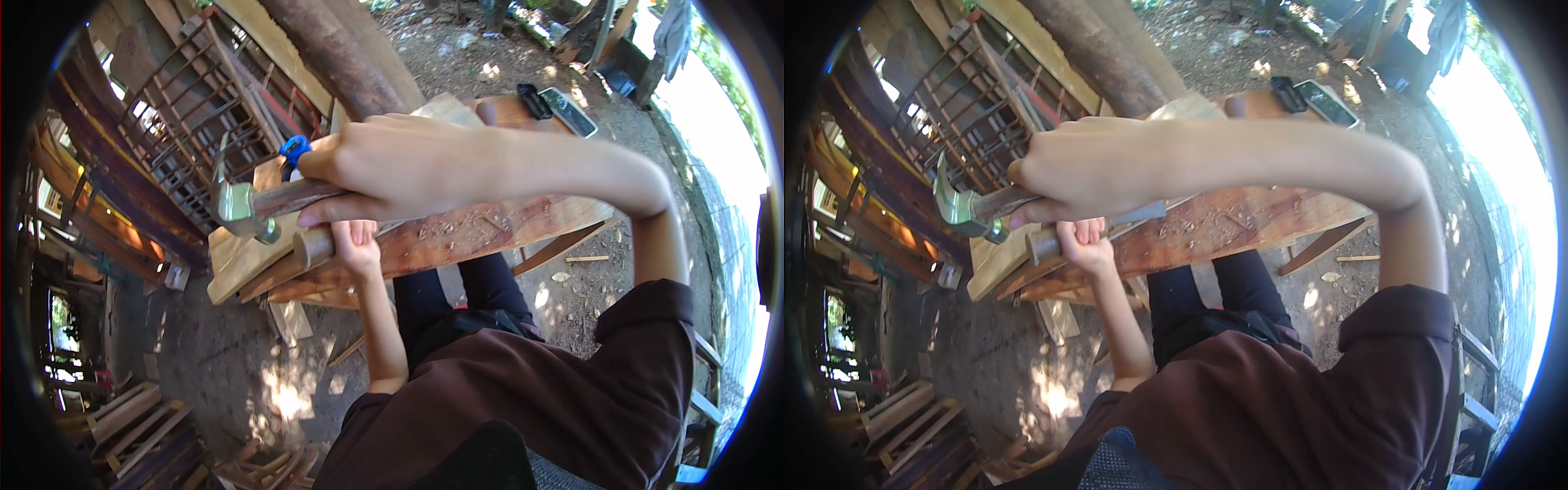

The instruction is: The person carves and smooths a wooden piece using a chisel, a hammer, and sandpaper.

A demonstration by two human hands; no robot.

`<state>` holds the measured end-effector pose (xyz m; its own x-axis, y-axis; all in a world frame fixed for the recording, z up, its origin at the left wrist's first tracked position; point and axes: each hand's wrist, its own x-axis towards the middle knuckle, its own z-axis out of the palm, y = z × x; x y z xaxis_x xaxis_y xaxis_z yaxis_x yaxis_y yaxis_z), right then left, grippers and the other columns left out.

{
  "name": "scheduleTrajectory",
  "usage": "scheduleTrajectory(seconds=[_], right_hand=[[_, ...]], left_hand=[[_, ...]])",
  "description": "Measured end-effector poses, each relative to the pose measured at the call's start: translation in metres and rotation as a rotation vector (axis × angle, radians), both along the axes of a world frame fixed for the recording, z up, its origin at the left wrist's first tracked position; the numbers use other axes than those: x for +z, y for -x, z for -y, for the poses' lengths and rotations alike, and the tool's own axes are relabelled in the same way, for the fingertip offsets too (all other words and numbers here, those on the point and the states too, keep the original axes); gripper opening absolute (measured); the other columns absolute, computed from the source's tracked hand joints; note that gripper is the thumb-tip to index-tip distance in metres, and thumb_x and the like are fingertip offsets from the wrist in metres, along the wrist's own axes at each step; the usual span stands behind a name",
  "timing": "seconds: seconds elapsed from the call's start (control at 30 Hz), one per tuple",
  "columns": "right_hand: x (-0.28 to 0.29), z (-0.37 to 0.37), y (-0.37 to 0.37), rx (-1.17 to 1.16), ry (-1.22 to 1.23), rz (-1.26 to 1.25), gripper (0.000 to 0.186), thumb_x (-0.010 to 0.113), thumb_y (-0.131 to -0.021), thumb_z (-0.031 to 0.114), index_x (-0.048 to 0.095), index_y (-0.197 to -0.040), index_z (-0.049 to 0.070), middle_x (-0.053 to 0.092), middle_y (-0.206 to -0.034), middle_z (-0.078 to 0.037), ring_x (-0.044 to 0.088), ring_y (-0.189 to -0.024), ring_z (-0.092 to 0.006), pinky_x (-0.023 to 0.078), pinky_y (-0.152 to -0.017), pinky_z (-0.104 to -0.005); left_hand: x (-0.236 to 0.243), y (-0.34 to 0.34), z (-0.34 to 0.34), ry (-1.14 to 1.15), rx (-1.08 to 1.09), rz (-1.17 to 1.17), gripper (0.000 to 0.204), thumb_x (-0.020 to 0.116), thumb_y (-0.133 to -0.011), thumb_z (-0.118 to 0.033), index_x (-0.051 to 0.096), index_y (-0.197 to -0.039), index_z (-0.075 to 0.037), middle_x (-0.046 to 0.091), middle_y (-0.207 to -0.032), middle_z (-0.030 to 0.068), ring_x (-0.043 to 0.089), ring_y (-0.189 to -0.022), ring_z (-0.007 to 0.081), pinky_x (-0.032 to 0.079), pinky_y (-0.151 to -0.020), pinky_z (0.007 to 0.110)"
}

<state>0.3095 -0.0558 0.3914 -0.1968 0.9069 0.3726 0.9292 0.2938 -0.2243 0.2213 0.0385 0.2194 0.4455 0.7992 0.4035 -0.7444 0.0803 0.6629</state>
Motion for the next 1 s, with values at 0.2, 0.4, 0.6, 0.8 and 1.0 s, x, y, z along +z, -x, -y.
scheduleTrajectory(seconds=[0.2,0.4,0.6,0.8,1.0], right_hand=[[-0.047,0.079,-0.057,-0.432,-0.078,0.110,0.029,0.065,-0.084,0.031,0.059,-0.097,0.005,0.058,-0.063,-0.009,0.058,-0.058,-0.0269,0.044,-0.058,-0.0399],[-0.128,0.169,-0.087,-0.734,-0.148,0.077,0.038,0.069,-0.081,0.026,0.063,-0.116,0.012,0.057,-0.070,-0.004,0.056,-0.061,-0.0229,0.044,-0.062,-0.0367],[-0.178,0.206,-0.104,-0.906,-0.022,0.308,0.048,0.070,-0.079,0.028,0.060,-0.125,0.020,0.049,-0.066,-0.003,0.053,-0.059,-0.0188,0.042,-0.064,-0.0344],[-0.178,0.202,-0.117,-0.862,-0.014,0.299,0.048,0.071,-0.078,0.021,0.060,-0.125,0.023,0.049,-0.073,-0.001,0.054,-0.065,-0.0166,0.039,-0.076,-0.0338],[-0.171,0.200,-0.111,-0.852,-0.141,0.081,0.036,0.070,-0.077,0.012,0.068,-0.112,0.017,0.055,-0.104,-0.008,0.053,-0.101,-0.0287,0.038,-0.095,-0.0433]], left_hand=[[0.000,0.001,-0.004,-0.154,-0.096,0.170,0.024,0.037,-0.098,-0.010,0.032,-0.075,-0.013,0.028,-0.049,-0.0052,0.025,-0.040,0.0063,0.029,-0.043,0.024],[-0.001,0.007,0.001,-0.158,-0.068,0.187,0.023,0.038,-0.096,-0.011,0.032,-0.073,-0.014,0.029,-0.047,-0.0062,0.025,-0.037,0.0052,0.028,-0.040,0.022],[0.008,0.005,0.007,-0.185,-0.042,0.145,0.023,0.037,-0.093,-0.011,0.032,-0.071,-0.014,0.029,-0.046,-0.0050,0.024,-0.037,0.0059,0.028,-0.041,0.023],[0.012,0.001,0.010,-0.209,0.005,0.118,0.026,0.037,-0.094,-0.013,0.031,-0.068,-0.013,0.030,-0.046,-0.0043,0.025,-0.036,0.0064,0.028,-0.041,0.023],[0.013,0.002,0.016,-0.273,-0.006,0.065,0.024,0.035,-0.094,-0.011,0.031,-0.070,-0.013,0.031,-0.047,-0.0037,0.027,-0.038,0.0068,0.031,-0.042,0.023]])
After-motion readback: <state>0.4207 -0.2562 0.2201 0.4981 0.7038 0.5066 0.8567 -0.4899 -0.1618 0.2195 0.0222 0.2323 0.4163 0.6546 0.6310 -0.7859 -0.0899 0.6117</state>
